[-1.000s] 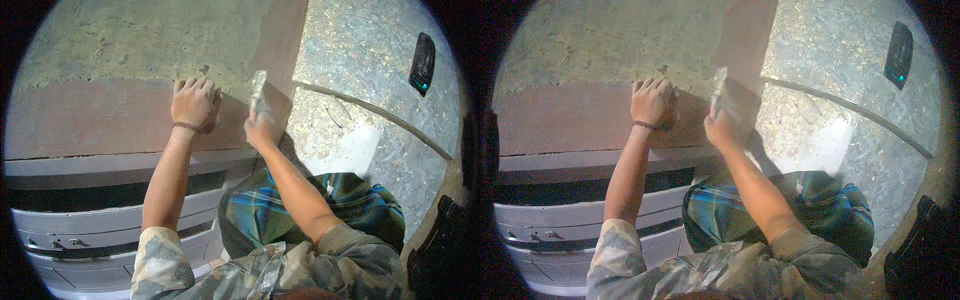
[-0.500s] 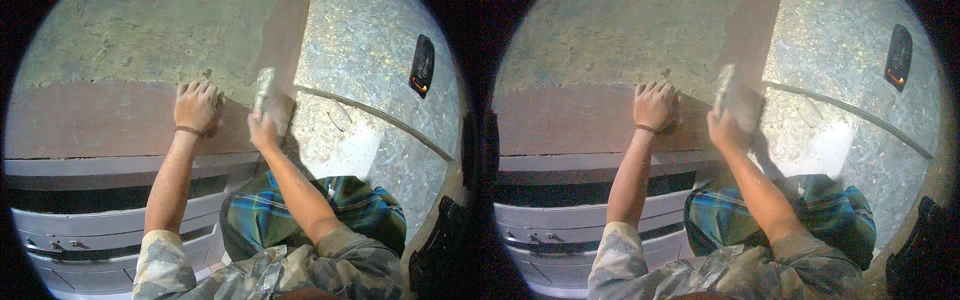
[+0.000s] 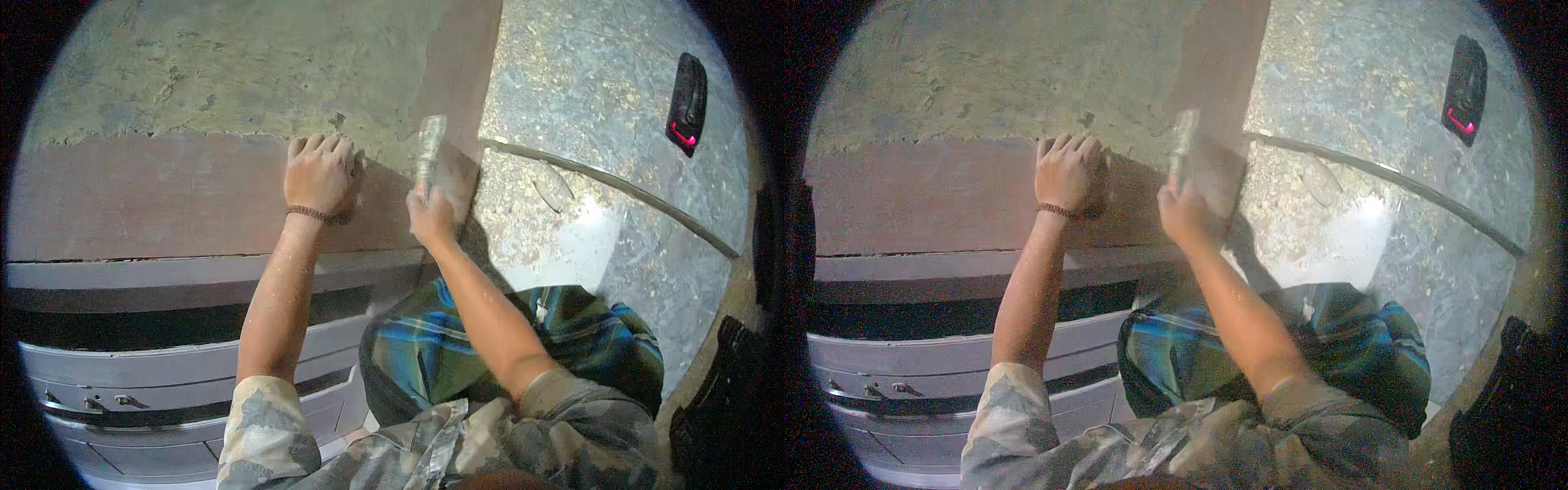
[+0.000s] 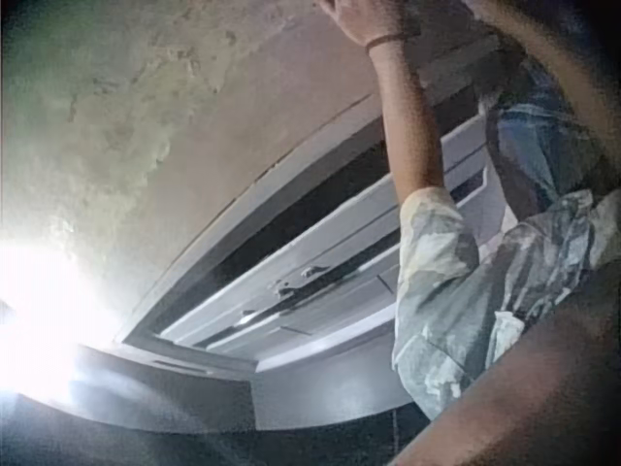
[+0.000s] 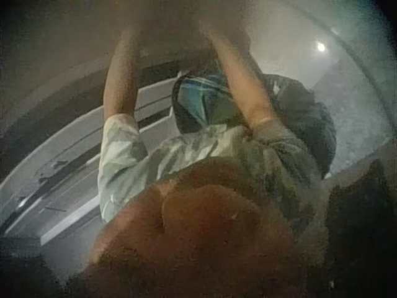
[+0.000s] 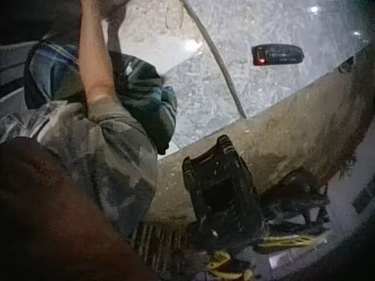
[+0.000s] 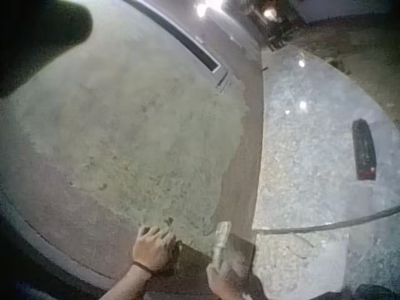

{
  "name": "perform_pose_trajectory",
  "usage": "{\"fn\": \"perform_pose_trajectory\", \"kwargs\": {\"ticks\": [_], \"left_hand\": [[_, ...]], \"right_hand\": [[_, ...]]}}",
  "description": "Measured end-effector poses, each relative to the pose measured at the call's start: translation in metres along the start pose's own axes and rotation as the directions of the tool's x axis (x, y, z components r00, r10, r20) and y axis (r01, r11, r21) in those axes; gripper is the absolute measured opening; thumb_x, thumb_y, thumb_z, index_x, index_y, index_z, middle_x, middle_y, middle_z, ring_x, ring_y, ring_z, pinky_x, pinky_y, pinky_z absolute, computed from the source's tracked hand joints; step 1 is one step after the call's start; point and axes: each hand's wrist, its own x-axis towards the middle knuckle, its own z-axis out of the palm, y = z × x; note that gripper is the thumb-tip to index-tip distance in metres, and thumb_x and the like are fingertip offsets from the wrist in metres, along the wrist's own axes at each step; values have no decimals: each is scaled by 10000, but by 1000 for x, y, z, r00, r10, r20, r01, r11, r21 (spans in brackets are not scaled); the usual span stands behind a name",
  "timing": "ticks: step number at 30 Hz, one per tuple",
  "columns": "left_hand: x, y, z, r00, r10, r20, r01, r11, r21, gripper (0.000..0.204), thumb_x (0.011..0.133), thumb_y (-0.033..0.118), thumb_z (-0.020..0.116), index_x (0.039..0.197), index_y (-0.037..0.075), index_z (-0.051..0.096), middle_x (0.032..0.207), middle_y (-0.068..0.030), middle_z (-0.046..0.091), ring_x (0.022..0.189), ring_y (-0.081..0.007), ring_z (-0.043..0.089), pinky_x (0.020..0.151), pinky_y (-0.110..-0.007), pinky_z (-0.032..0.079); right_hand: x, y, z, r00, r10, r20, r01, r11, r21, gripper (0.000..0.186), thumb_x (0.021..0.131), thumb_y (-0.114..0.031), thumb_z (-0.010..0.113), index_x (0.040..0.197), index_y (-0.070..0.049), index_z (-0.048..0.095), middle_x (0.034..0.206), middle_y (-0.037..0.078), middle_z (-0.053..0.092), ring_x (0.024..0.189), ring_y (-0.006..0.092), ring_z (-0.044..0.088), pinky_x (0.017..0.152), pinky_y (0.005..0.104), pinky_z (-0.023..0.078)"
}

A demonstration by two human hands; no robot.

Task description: The person applies and smooths plaster onto a wall using a trowel and a smaller tool. They repeatedly spread the material and refine the surface, working on a section near a white door frame.

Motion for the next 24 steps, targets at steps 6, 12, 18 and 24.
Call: {"fn": "perform_pose_trajectory", "kwargs": {"ticks": [6,12,18,24], "left_hand": [[-1,-2,3,995,38,-89,-36,999,23,219,890,333,684,901,115,671,930,-45,707,978,-249,647,939,-435,453],[-1,0,3,1000,-9,-22,9,1000,24,189,901,321,662,914,134,677,936,-44,707,977,-247,645,956,-443,449],[-1,-2,3,1000,-18,0,18,999,42,224,898,336,670,991,133,689,1017,-45,723,1048,-258,648,981,-459,445],[-3,-2,1,1000,-7,25,5,998,57,265,895,358,682,1044,139,701,1068,-46,728,1077,-264,645,979,-462,446]], "right_hand": [[6,8,9,998,-18,67,12,997,77,470,990,-412,603,1082,49,620,993,302,700,951,508,674,846,566,513],[7,13,17,995,-90,44,89,996,23,519,997,-450,573,1066,63,613,956,326,699,931,521,681,813,586,513],[-4,14,15,997,-61,-54,60,998,-11,436,982,-378,652,1029,47,568,873,246,677,868,449,682,768,520,505],[-16,9,12,980,97,-171,-38,947,319,453,959,-378,660,1072,55,585,977,300,656,957,513,630,845,557,481]]}}
